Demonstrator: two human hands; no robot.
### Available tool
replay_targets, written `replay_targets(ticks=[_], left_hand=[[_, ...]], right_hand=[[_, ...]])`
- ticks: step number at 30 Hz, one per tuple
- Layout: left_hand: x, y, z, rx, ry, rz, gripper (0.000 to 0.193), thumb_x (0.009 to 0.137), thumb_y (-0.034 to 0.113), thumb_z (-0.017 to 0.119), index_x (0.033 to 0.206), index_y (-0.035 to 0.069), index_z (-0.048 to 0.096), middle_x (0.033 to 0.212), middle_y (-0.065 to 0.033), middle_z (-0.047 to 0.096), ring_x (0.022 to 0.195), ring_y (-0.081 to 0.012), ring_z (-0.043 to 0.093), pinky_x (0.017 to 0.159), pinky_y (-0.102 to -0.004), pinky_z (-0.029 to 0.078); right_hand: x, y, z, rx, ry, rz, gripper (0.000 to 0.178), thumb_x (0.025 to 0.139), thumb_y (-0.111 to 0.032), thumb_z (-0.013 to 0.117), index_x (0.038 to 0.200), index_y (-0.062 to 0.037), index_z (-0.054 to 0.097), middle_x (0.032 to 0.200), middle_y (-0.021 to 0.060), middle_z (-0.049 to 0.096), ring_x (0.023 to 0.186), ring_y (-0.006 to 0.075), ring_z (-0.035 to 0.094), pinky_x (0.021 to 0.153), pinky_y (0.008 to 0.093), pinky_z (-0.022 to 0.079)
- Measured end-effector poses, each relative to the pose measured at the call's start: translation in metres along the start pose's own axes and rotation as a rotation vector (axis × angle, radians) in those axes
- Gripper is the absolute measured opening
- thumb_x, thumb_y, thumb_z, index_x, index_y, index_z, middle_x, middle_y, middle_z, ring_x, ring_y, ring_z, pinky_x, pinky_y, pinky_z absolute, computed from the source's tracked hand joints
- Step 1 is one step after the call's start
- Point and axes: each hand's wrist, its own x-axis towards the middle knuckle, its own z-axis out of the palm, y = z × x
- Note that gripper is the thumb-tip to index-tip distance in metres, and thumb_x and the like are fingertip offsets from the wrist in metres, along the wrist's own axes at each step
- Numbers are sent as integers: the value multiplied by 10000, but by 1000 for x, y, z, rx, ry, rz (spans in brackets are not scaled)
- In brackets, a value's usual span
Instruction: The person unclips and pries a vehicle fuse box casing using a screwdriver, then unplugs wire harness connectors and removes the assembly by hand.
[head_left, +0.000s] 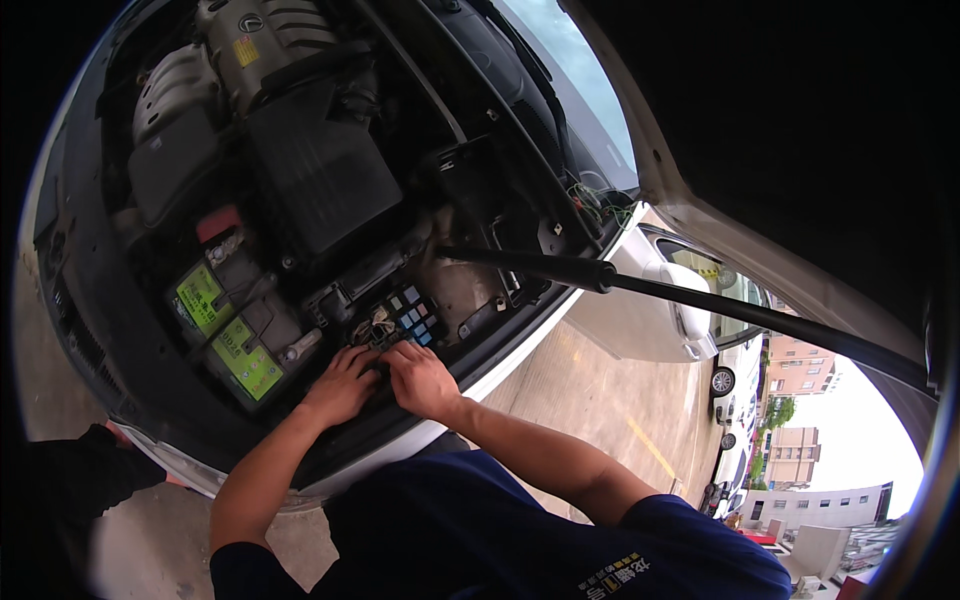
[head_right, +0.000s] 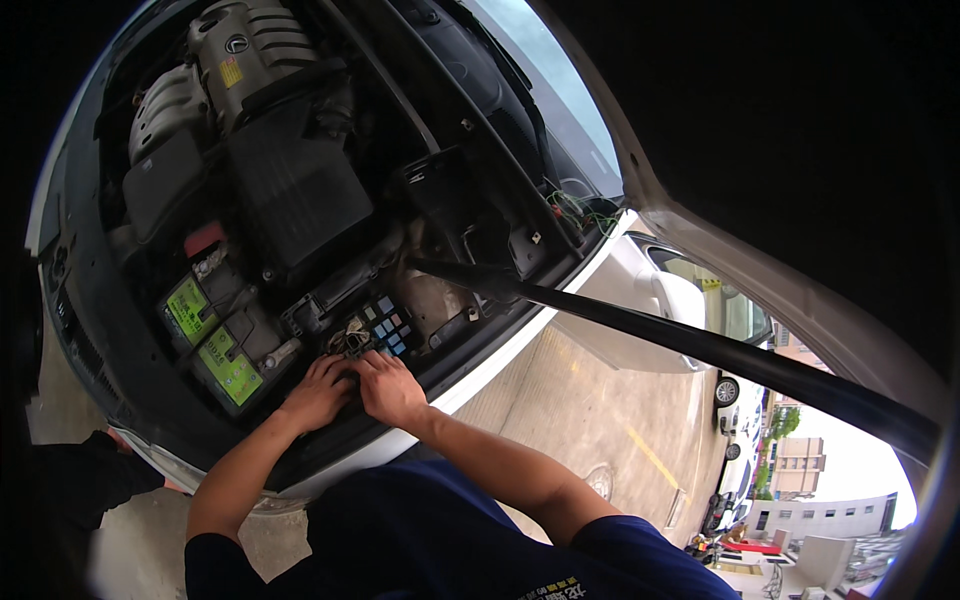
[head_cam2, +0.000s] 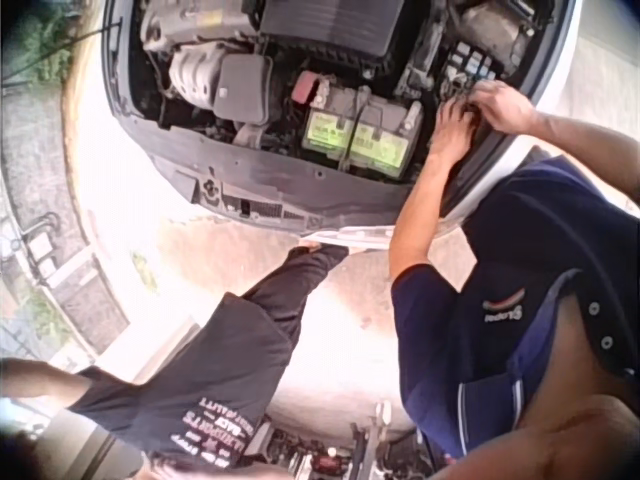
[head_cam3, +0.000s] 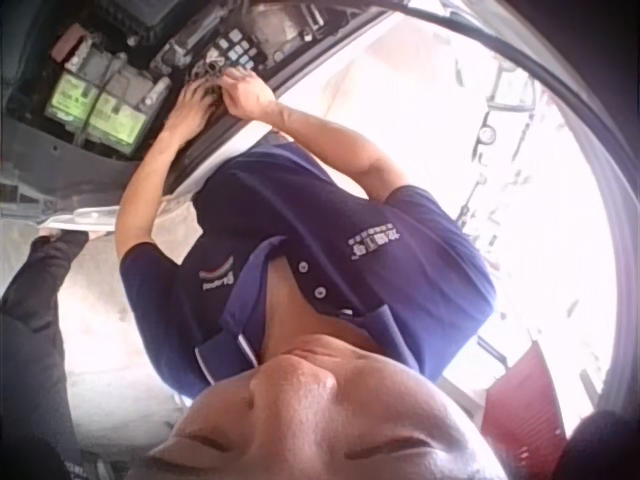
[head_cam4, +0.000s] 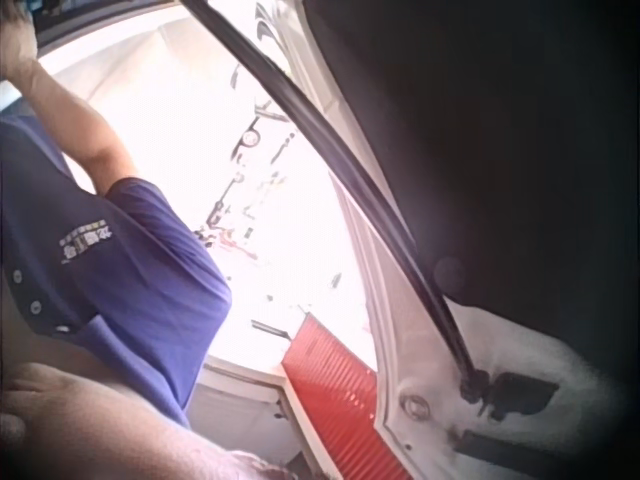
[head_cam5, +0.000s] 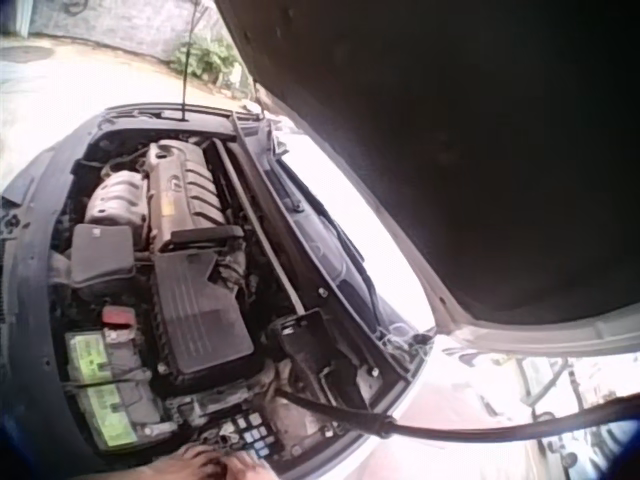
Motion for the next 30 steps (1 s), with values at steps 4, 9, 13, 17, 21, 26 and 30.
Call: replay_targets(ticks=[4,9,13,17,21,26,30], left_hand=[[1,-1,-7,36,-90,46,190,866,201,639,994,84,718,1488,-118,441,1465,-318,292,1212,-528,236],[4,1,-4,115,-156,-8,172,866,209,634,898,98,761,1448,-100,488,1456,-302,302,1203,-517,239],[9,0,3,55,-75,-18,202,864,231,650,834,72,771,1434,-83,501,1447,-293,311,1197,-504,256],[5,0,1,56,-27,-8,198,875,233,658,946,73,752,1450,-93,485,1448,-303,314,1193,-493,280],[6,0,-11,12,-98,52,225,878,220,661,1035,72,724,1476,-91,457,1455,-307,311,1196,-475,287],[9,-2,-7,71,-108,71,211,901,244,634,969,82,751,1438,-86,513,1452,-291,337,1202,-464,274],[17,1,-9,109,-178,79,203,901,243,637,892,88,768,1421,-70,525,1456,-290,326,1205,-478,277]], right_hand=[[-5,-2,-5,68,-66,46,350,841,-74,586,1189,-55,610,1087,146,628,1072,334,608,950,420,490],[-2,-1,3,3,-48,15,344,837,-73,592,1179,-30,598,1061,147,628,1041,334,619,917,407,506],[1,-2,3,-24,7,-24,310,842,-14,568,1146,-48,622,992,137,623,981,338,620,856,415,527],[2,0,3,12,33,-20,310,845,-10,565,1150,-40,613,989,141,626,970,339,625,848,420,528],[3,3,5,27,11,67,327,847,-39,572,1173,-21,589,1041,151,625,1038,327,612,914,408,500],[5,0,5,-14,31,141,320,848,-36,575,1168,-32,592,1046,148,633,1038,329,613,907,424,470],[4,1,5,-42,52,116,326,846,-33,575,1171,-34,598,1043,145,631,1032,330,612,901,427,472]])
